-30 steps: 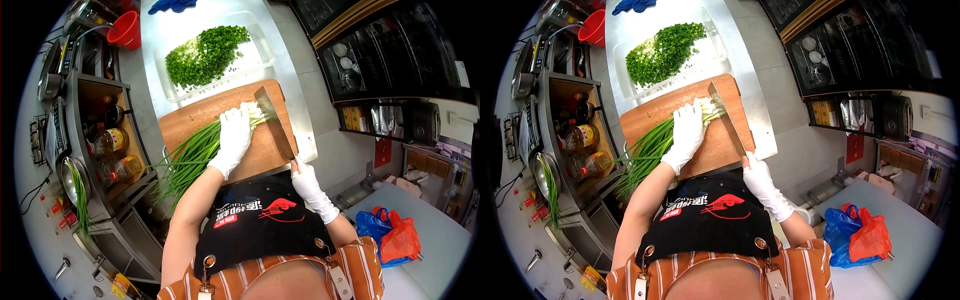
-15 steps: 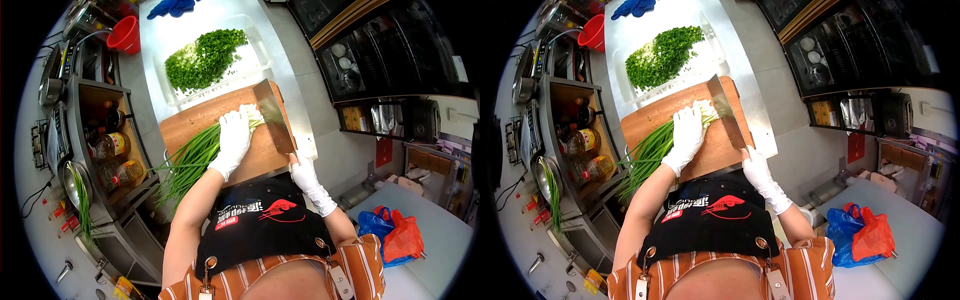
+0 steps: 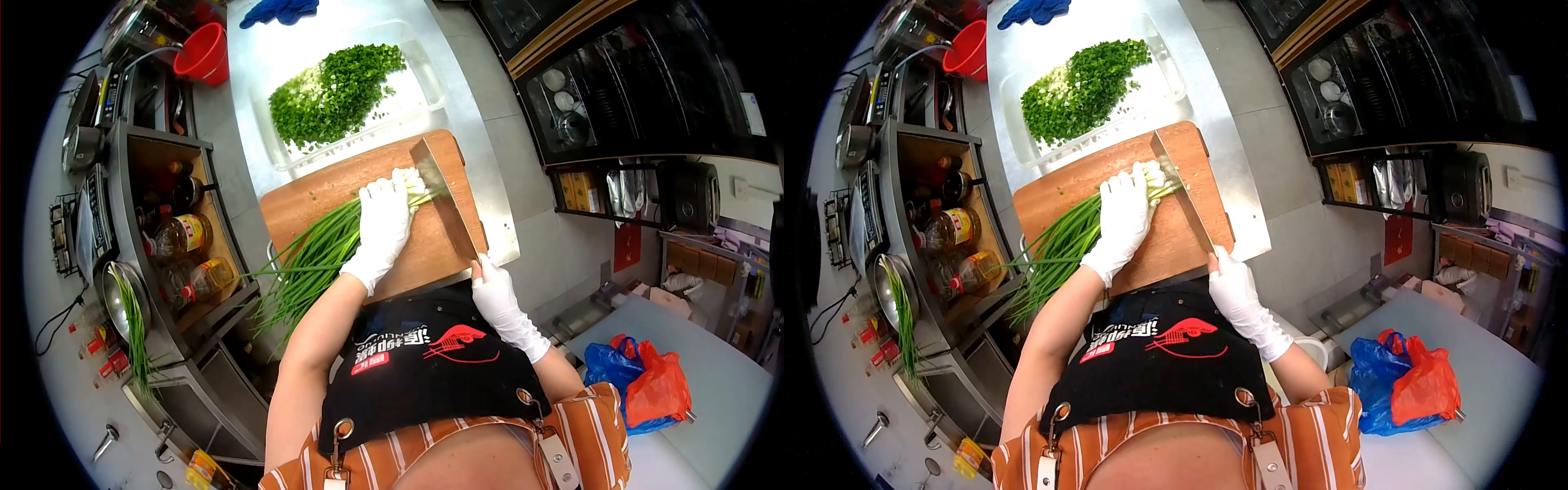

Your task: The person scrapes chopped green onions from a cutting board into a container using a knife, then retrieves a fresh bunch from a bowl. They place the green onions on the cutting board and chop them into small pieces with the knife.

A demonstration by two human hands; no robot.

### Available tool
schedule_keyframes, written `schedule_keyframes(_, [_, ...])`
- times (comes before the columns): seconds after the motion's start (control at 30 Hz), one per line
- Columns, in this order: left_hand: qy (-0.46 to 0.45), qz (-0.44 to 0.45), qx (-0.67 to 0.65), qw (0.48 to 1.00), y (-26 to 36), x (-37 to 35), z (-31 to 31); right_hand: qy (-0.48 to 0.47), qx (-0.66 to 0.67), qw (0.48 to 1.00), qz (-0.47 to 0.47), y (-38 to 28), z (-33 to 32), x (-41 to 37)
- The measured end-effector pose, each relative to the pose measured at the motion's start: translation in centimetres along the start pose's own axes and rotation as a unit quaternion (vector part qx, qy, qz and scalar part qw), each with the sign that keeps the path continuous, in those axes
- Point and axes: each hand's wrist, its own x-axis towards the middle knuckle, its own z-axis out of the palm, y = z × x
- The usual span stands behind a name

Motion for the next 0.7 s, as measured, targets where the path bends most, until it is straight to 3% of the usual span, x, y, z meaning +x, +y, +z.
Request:
schedule_keyframes(0.07, [-0.003, 0.0, 0.004, 1.0, -0.1, 0.0, 0.0, -0.029, -0.051, 0.998, 0.025, 0.2, 0.5, -0.3])
schedule_keyframes(0.2, [-0.003, -0.001, -0.003, 1.0, 0.1, 0.1, -0.2, -0.049, -0.031, 0.997, 0.052, -0.1, 1.8, 2.1])
schedule_keyframes(0.37, [0.0, -0.002, -0.007, 1.0, 0.1, 0.1, -0.1, 0.028, -0.005, 1.0, 0.006, 1.7, 2.8, 3.0])
schedule_keyframes(0.43, [-0.016, -0.01, -0.014, 1.0, 0.1, 0.1, -0.1, -0.034, 0.137, 0.984, 0.113, 3.2, 2.8, 3.2])
schedule_keyframes(0.7, [-0.01, -0.005, -0.003, 1.0, 0.2, 0.1, -0.3, -0.013, 0.136, 0.988, 0.066, 0.4, -0.2, 1.3])
